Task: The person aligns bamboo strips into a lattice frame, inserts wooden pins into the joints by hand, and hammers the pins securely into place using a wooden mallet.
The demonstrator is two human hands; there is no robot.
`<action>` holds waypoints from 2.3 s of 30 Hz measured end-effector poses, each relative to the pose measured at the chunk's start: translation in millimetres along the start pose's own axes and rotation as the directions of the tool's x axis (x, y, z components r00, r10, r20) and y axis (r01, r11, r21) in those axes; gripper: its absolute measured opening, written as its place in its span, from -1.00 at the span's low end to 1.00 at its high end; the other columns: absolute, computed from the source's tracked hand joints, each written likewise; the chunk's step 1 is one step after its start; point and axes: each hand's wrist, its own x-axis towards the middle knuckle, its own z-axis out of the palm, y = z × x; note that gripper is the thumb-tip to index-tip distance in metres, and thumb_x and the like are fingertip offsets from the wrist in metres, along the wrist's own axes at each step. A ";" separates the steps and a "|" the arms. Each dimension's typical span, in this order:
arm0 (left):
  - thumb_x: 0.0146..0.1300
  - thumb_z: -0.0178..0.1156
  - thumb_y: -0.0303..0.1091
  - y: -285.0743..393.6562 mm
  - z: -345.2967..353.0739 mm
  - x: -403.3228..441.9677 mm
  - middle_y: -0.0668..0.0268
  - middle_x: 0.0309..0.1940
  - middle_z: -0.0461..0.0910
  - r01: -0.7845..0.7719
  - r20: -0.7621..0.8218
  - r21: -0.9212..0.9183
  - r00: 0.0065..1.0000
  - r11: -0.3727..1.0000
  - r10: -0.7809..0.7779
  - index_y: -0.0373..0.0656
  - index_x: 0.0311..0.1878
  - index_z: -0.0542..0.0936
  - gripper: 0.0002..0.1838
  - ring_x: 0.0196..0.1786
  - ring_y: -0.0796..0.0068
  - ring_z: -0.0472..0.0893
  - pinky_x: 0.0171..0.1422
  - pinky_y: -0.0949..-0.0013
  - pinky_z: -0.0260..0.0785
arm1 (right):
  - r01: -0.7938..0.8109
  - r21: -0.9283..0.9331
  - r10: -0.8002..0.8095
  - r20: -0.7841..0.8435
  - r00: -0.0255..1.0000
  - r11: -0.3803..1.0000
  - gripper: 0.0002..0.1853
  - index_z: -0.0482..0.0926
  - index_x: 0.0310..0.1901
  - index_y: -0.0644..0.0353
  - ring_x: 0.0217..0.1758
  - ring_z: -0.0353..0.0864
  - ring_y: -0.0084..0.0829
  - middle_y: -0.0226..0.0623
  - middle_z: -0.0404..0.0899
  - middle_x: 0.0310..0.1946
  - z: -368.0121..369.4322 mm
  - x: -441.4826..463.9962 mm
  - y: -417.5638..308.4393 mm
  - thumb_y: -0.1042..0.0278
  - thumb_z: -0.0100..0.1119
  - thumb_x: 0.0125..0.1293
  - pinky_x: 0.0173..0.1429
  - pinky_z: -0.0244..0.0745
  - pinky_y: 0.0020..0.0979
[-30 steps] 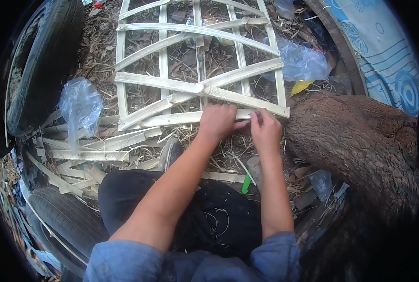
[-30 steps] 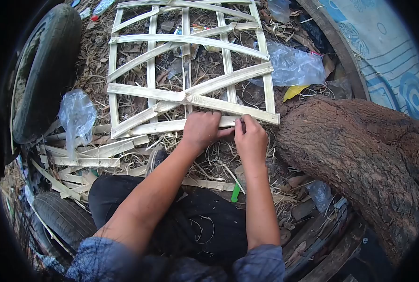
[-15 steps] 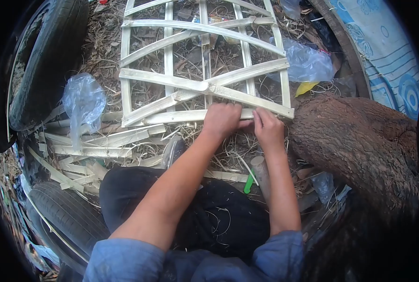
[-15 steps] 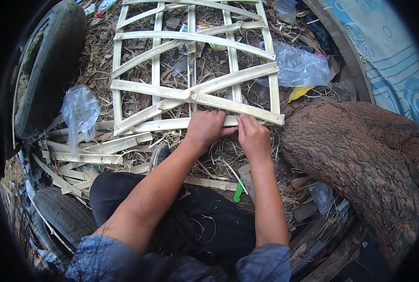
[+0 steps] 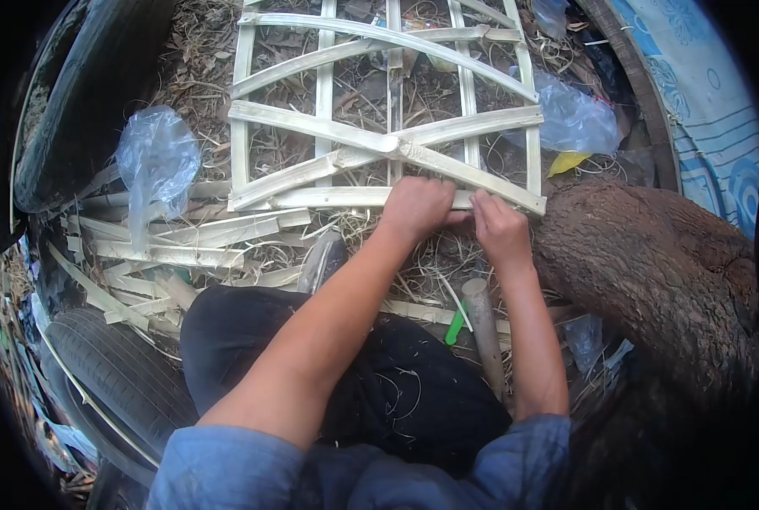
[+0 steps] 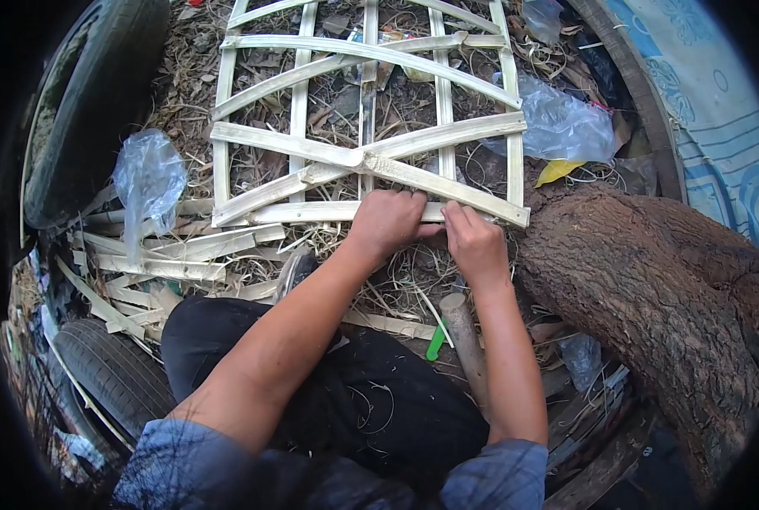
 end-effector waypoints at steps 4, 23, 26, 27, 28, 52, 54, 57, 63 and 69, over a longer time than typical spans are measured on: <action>0.04 0.26 0.24 -0.4 -0.2 -0.7 0.21 -0.49 0.68 -0.004 -0.005 -0.018 1.000 1.000 0.004 -0.12 -0.42 0.59 -0.47 -0.38 0.23 0.71 -0.31 0.21 0.53 | 0.029 -0.030 -0.028 0.039 0.999 0.999 -0.89 0.58 -0.19 0.21 -0.48 0.63 -0.15 -0.20 0.56 -0.49 -0.8 0.4 0.2 0.43 0.24 0.28 -0.42 0.54 -0.23; 0.06 0.23 0.27 -0.3 1.3 -0.8 0.19 -0.53 0.66 -0.025 -0.046 0.008 0.999 1.000 0.025 -0.13 -0.43 0.58 -0.45 -0.41 0.22 0.70 -0.32 0.19 0.52 | -0.313 0.040 0.315 -0.078 0.946 0.949 -0.87 0.61 -0.30 0.20 -0.38 0.66 -0.07 -0.12 0.63 -0.39 -0.5 -4.0 -22.0 0.33 0.29 0.25 -0.31 0.53 -0.17; 0.07 0.22 0.28 -0.8 1.3 -1.3 0.19 -0.54 0.66 -0.027 -0.038 0.028 0.999 0.999 0.029 -0.13 -0.43 0.57 -0.44 -0.42 0.22 0.70 -0.33 0.20 0.52 | -0.324 0.071 0.330 -0.091 0.940 0.943 -0.84 0.56 -0.35 0.21 -0.39 0.66 -0.04 -0.13 0.61 -0.39 6.1 -5.1 -20.9 0.31 0.25 0.28 -0.33 0.55 -0.12; 0.08 0.21 0.28 -0.6 1.2 -1.2 0.19 -0.54 0.66 -0.026 -0.037 0.038 0.999 0.999 0.027 -0.14 -0.43 0.57 -0.44 -0.43 0.23 0.70 -0.34 0.21 0.52 | -0.334 0.054 0.338 -0.083 0.938 0.941 -0.85 0.56 -0.35 0.21 -0.39 0.66 -0.04 -0.13 0.61 -0.40 6.7 -2.6 -20.8 0.32 0.24 0.28 -0.33 0.55 -0.12; 0.08 0.21 0.28 -0.6 0.8 -0.7 0.19 -0.54 0.66 -0.027 -0.032 0.039 0.999 0.999 0.029 -0.14 -0.43 0.57 -0.44 -0.43 0.23 0.70 -0.34 0.21 0.52 | -0.343 0.035 0.345 -0.076 0.936 0.939 -0.85 0.55 -0.35 0.22 -0.40 0.66 -0.05 -0.13 0.61 -0.40 6.2 0.8 -20.7 0.33 0.22 0.29 -0.33 0.55 -0.12; 0.13 0.15 0.31 0.1 3.4 0.9 0.18 -0.49 0.68 -0.006 -0.001 0.039 1.000 0.999 0.006 -0.16 -0.36 0.58 -0.40 -0.39 0.21 0.71 -0.31 0.18 0.54 | -0.237 0.006 0.236 -0.096 0.967 0.972 -0.83 0.51 -0.39 0.23 -0.42 0.61 -0.01 -0.08 0.59 -0.45 15.1 -4.0 -15.2 0.38 0.17 0.35 -0.36 0.50 -0.11; 0.12 0.16 0.31 0.0 2.3 0.3 0.18 -0.49 0.68 -0.021 -0.023 0.039 1.000 0.999 0.022 -0.15 -0.39 0.58 -0.41 -0.40 0.22 0.71 -0.32 0.19 0.53 | -0.247 0.008 0.247 -0.094 0.964 0.969 -0.84 0.51 -0.35 0.24 -0.44 0.62 -0.05 -0.08 0.59 -0.46 9.7 -2.6 -15.9 0.37 0.17 0.36 -0.37 0.50 -0.15; 0.11 0.17 0.31 1.0 1.6 0.3 0.18 -0.50 0.68 -0.015 -0.021 0.038 1.000 0.999 0.016 -0.13 -0.42 0.58 -0.41 -0.41 0.23 0.71 -0.33 0.20 0.52 | -0.404 0.138 0.416 -0.072 0.907 0.904 -0.83 0.49 -0.27 0.25 -0.49 0.62 -0.13 -0.13 0.58 -0.50 -19.7 -6.7 -30.8 0.33 0.21 0.34 -0.40 0.49 -0.20; 0.12 0.17 0.33 2.7 0.0 1.5 0.20 -0.54 0.67 0.000 0.016 0.054 1.000 0.999 -0.001 -0.12 -0.43 0.59 -0.41 -0.42 0.22 0.70 -0.33 0.19 0.51 | -0.654 0.122 0.602 0.297 0.742 0.746 -0.65 0.43 -0.09 0.24 -0.44 0.59 -0.24 -0.19 0.54 -0.50 -89.8 -120.5 -34.1 0.30 0.35 0.20 -0.33 0.47 -0.25; 0.16 0.14 0.33 2.1 -1.9 -0.3 0.20 -0.53 0.66 -0.031 -0.010 0.048 0.999 0.998 0.031 -0.14 -0.41 0.59 -0.40 -0.40 0.20 0.70 -0.30 0.17 0.50 | -0.807 -0.021 0.604 0.676 0.423 0.590 -0.39 0.47 -0.02 0.23 -0.18 0.57 -0.29 -0.15 0.54 -0.22 -122.0 -262.1 -31.4 0.22 0.57 -0.08 -0.08 0.52 -0.29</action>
